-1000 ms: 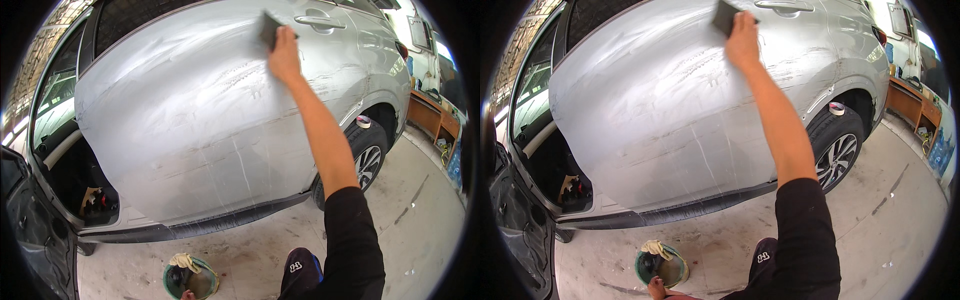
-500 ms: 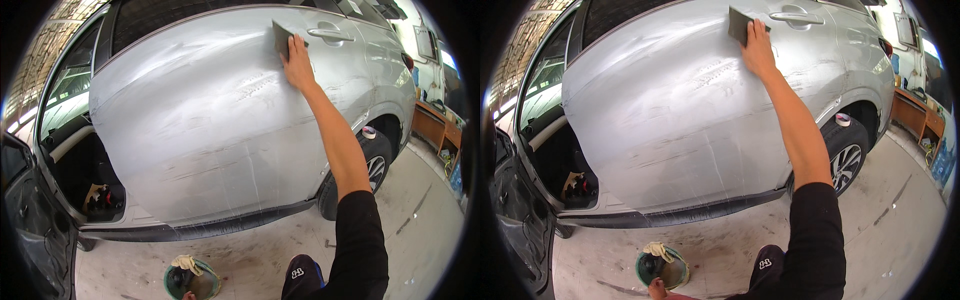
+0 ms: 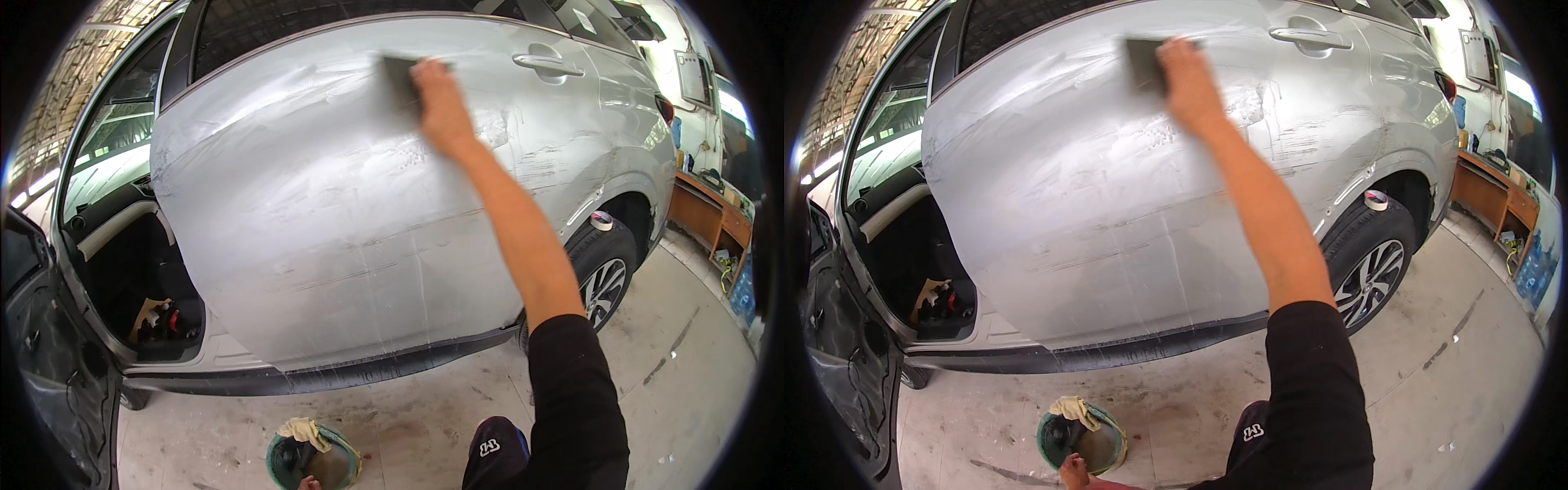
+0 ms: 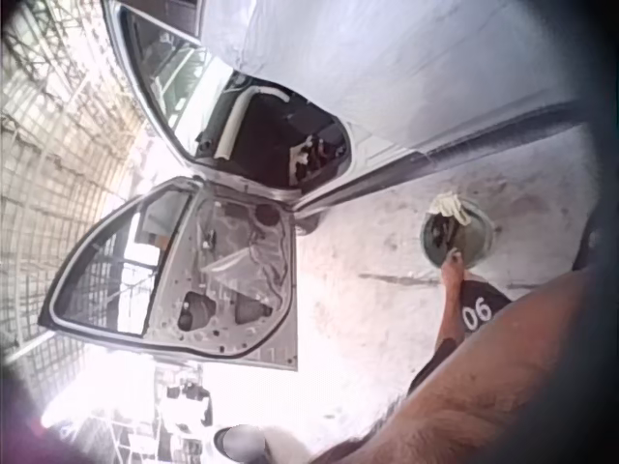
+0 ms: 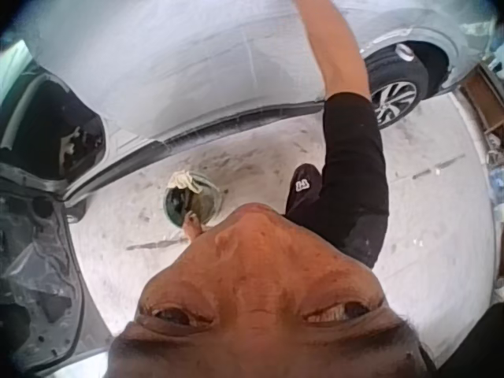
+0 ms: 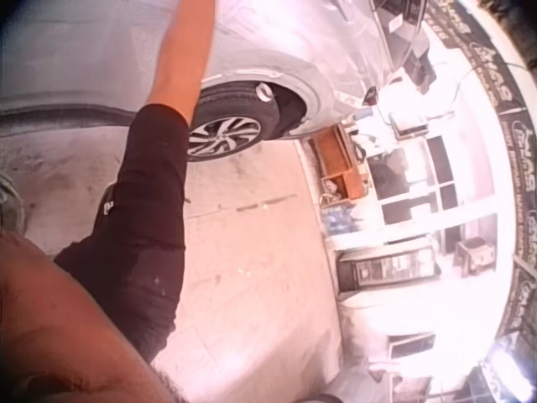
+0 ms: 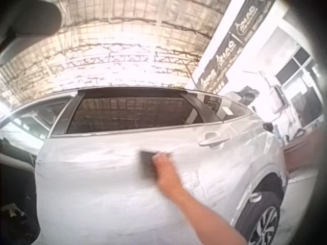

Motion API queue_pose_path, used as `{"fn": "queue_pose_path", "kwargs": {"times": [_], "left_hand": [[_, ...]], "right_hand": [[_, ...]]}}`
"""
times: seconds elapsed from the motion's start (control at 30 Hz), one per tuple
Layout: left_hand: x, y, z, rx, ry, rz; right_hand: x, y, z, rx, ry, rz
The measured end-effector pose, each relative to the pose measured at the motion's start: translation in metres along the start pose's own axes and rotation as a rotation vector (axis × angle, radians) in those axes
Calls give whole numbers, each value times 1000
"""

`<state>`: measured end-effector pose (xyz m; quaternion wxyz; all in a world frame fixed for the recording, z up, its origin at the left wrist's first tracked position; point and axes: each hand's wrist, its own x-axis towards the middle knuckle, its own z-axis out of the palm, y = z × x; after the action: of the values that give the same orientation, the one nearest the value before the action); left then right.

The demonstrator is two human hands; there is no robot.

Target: The person sands the exterior of a silver car door using a sanding block, dipping the block into a bucket of water and wiping the surface with their hand to check for smoothness.

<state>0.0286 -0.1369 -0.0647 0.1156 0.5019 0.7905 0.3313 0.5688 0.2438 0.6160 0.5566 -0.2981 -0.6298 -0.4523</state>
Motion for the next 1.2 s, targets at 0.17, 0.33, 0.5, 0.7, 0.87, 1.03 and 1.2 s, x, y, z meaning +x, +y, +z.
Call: {"fn": "queue_pose_path", "kwargs": {"times": [0.17, 0.33, 0.5, 0.7, 0.87, 1.03, 1.2], "left_hand": [[-22, 7, -18, 57, 71, -4], [-35, 19, -17, -36, 122, 37], [-15, 87, -22, -44, 23, 73], [-14, 86, -22, 1, 32, 43], [-17, 40, -25, -81, 40, 33], [-15, 47, -25, -6, 27, -29], [1, 55, -4, 36, 61, 99]], "right_hand": [[4, 114, -41, -222, 54, 305], [-12, 9, 4, -160, 57, 369], [8, -195, 90, 204, -123, -50], [0, -170, 80, 260, -194, -213], [-46, 37, -33, -107, -28, 155], [-43, -25, 6, -75, -12, 151], [-39, -153, 45, 93, -221, -119]]}}
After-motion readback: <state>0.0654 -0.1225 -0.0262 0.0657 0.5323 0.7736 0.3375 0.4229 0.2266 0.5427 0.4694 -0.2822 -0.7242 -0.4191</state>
